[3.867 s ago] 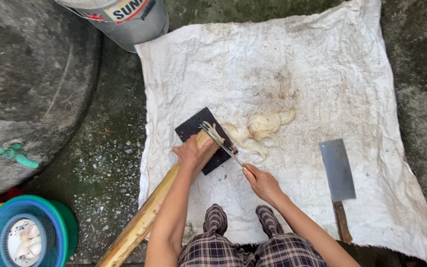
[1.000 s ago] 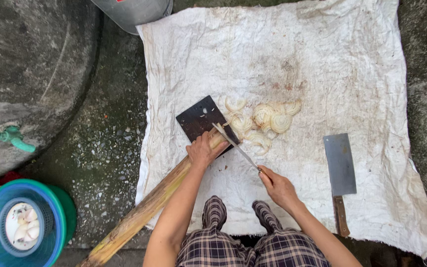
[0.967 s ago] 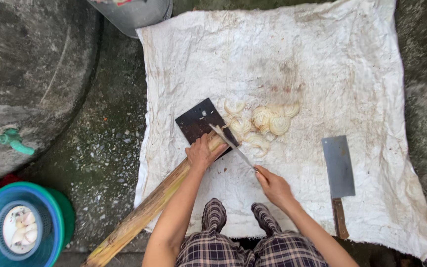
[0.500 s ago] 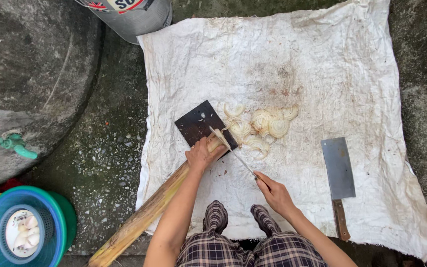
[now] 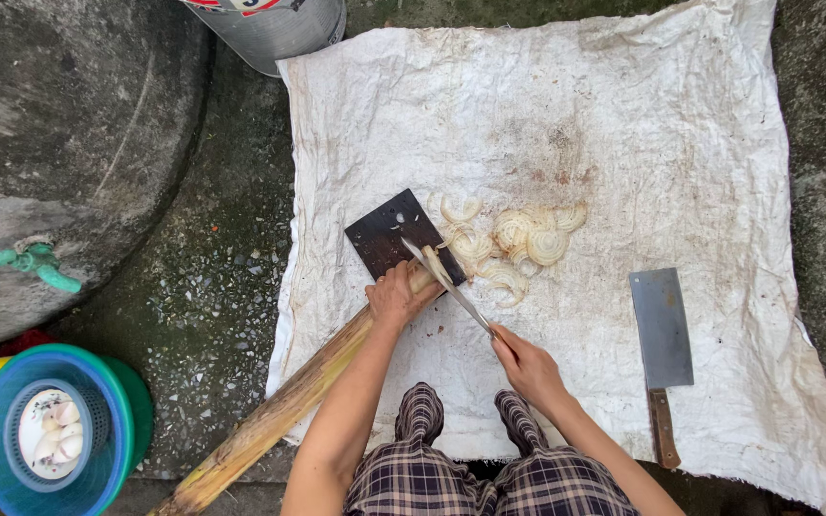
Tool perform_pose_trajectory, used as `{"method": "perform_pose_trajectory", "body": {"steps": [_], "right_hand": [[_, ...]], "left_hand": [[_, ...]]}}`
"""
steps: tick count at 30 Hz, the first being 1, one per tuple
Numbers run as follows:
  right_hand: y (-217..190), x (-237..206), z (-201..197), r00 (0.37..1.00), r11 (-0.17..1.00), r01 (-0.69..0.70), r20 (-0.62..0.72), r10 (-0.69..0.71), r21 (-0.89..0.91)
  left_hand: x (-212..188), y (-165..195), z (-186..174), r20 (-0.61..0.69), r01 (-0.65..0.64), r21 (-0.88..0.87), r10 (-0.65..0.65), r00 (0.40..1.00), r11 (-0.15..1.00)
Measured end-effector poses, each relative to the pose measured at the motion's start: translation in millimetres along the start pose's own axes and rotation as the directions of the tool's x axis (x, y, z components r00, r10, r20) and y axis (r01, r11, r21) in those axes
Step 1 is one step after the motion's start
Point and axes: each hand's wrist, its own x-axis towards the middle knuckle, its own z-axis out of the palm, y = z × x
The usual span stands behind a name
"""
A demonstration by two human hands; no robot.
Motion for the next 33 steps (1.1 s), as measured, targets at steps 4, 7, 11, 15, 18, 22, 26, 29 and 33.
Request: {"method": "perform_pose_trajectory", "body": {"steps": [4, 7, 11, 15, 18, 22, 26, 29, 33], "right_hand": [[-28, 49, 16, 0.978, 0.983, 0.175, -0.127, -0.168, 0.047], [-34, 61, 21, 0.973, 0.983, 0.184, -0.143, -0.179, 0.021], [-17, 29, 7, 0.987, 0.991, 0.133, -0.099, -0.13, 0.025], [4, -10, -12, 0.999, 1.0, -0.021, -0.036, 0.02, -0.015], [6, -5, -6, 0.998, 0.998, -0.065, -0.019, 0.065, -0.027], [1, 41, 21, 0.995, 0.996, 0.04, -0.082, -0.047, -0.083], [12, 80, 35, 0.976, 0.986, 0.169, -0.138, -0.167, 0.008], [29, 81, 32, 0.993, 0.943, 0.104, -0.084, -0.082, 0.316], [47, 59, 27, 0.958, 0.827, -0.279, 0.088, 0.271, 0.488]], "left_hand": [[-5, 6, -9, -0.014, 0.02, -0.007, -0.02, 1.0, 1.0], [-5, 5, -11, -0.049, 0.012, -0.016, -0.012, 0.999, 1.0], [0, -1, -8, 0.003, 0.051, -0.028, -0.051, 0.999, 0.998], [4, -2, -1, -0.033, 0.019, -0.019, -0.019, 0.999, 1.0], [2, -3, 3, -0.026, 0.012, 0.012, -0.012, 1.0, 1.0], [-3, -1, 3, -0.079, 0.006, 0.025, -0.004, 0.997, 1.0], [-7, 0, -2, -0.101, 0.003, 0.008, -0.003, 0.995, 1.0], [-7, 2, -3, -0.05, 0.028, -0.025, -0.03, 0.998, 0.999], [-4, 1, -4, 0.011, 0.035, -0.037, -0.035, 0.999, 0.999]]}}
